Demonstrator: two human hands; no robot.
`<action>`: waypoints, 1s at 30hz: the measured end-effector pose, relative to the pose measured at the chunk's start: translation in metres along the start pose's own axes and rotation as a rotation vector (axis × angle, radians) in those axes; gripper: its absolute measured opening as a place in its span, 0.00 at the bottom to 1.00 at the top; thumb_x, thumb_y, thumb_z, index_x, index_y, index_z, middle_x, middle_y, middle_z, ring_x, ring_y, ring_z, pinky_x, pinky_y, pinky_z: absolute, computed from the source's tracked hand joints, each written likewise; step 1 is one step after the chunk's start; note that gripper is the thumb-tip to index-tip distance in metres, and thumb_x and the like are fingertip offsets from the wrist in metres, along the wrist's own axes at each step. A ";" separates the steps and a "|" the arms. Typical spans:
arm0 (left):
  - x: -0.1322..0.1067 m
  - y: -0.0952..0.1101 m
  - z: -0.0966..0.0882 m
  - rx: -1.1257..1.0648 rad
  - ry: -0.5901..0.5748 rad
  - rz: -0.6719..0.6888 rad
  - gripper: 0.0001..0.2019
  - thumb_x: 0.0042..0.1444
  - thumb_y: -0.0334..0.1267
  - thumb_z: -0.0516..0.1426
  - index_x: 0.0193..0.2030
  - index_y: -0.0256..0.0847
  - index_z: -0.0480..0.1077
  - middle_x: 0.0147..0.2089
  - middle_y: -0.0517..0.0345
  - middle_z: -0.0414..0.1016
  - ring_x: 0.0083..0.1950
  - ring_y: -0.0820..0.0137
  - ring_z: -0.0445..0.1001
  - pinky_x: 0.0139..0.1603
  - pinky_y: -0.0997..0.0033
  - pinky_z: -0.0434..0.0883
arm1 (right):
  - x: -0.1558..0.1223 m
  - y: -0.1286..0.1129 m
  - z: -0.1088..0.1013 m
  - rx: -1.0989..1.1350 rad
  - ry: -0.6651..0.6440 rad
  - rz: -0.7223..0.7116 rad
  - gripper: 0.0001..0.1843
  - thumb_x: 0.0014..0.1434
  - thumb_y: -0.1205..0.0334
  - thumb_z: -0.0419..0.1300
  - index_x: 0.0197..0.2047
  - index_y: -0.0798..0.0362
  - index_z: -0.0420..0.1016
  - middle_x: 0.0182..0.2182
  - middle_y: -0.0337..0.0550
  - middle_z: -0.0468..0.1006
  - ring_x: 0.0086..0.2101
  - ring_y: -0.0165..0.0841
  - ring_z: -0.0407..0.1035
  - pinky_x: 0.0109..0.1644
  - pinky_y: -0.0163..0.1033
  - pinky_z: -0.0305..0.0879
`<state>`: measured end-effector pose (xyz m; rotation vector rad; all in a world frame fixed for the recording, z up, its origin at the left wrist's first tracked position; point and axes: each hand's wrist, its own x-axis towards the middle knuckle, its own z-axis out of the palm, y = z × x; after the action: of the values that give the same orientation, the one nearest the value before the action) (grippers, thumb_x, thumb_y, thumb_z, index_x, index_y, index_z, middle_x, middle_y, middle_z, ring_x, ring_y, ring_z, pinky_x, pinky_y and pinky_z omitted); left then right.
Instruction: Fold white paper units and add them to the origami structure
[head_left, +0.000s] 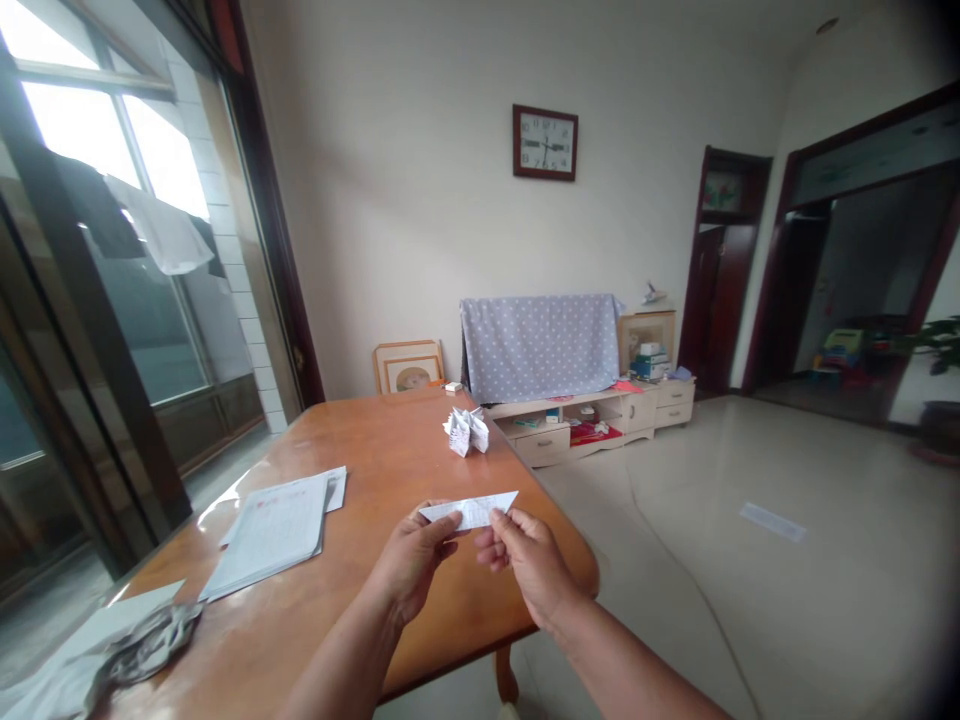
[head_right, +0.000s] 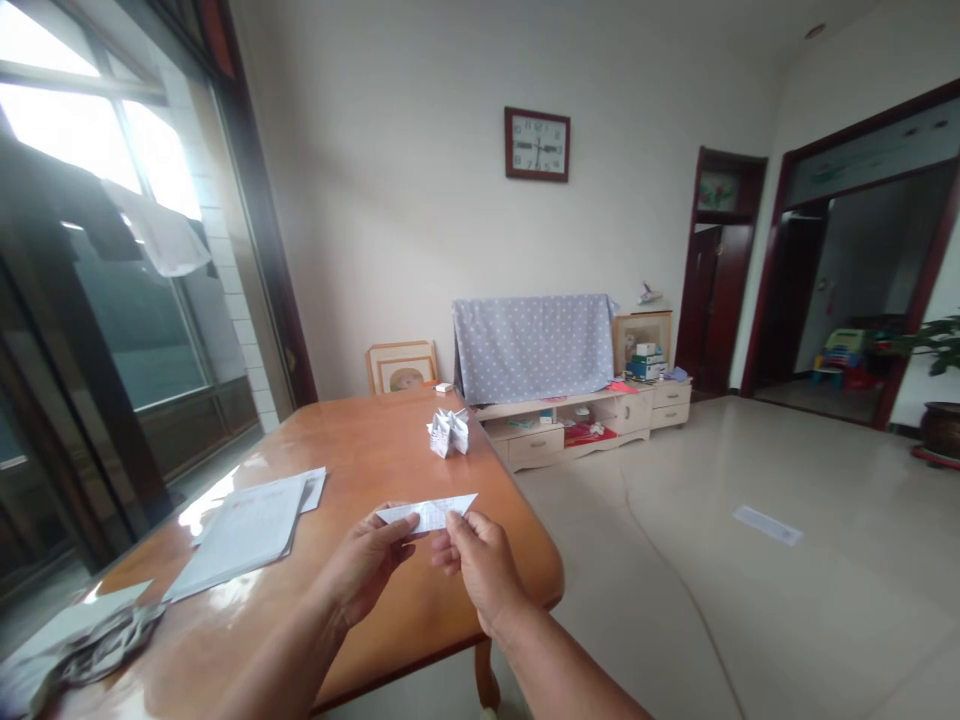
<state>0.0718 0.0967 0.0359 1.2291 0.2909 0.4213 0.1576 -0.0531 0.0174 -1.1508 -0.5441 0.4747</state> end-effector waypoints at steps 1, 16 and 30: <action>0.012 0.000 -0.005 0.013 0.020 0.002 0.15 0.51 0.44 0.69 0.40 0.39 0.74 0.40 0.52 0.78 0.38 0.70 0.74 0.39 0.71 0.65 | 0.011 0.002 0.000 -0.016 0.001 0.013 0.24 0.61 0.40 0.61 0.38 0.56 0.76 0.33 0.51 0.82 0.29 0.35 0.75 0.31 0.36 0.64; 0.118 -0.036 -0.069 -0.104 0.325 0.028 0.19 0.43 0.43 0.71 0.38 0.41 0.70 0.38 0.56 0.78 0.41 0.67 0.77 0.39 0.71 0.65 | 0.158 0.057 0.021 -0.044 -0.018 0.294 0.29 0.54 0.37 0.66 0.45 0.54 0.78 0.38 0.52 0.83 0.39 0.41 0.78 0.36 0.38 0.68; 0.112 -0.027 -0.059 -0.179 0.276 0.039 0.16 0.45 0.42 0.71 0.37 0.40 0.73 0.34 0.58 0.77 0.33 0.72 0.71 0.36 0.72 0.64 | 0.166 0.069 0.044 0.300 -0.236 0.299 0.25 0.55 0.45 0.69 0.48 0.56 0.81 0.40 0.51 0.83 0.38 0.39 0.76 0.44 0.43 0.71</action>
<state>0.1495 0.1906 -0.0070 1.0020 0.4552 0.6395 0.2537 0.1029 -0.0078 -0.8937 -0.4847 0.9270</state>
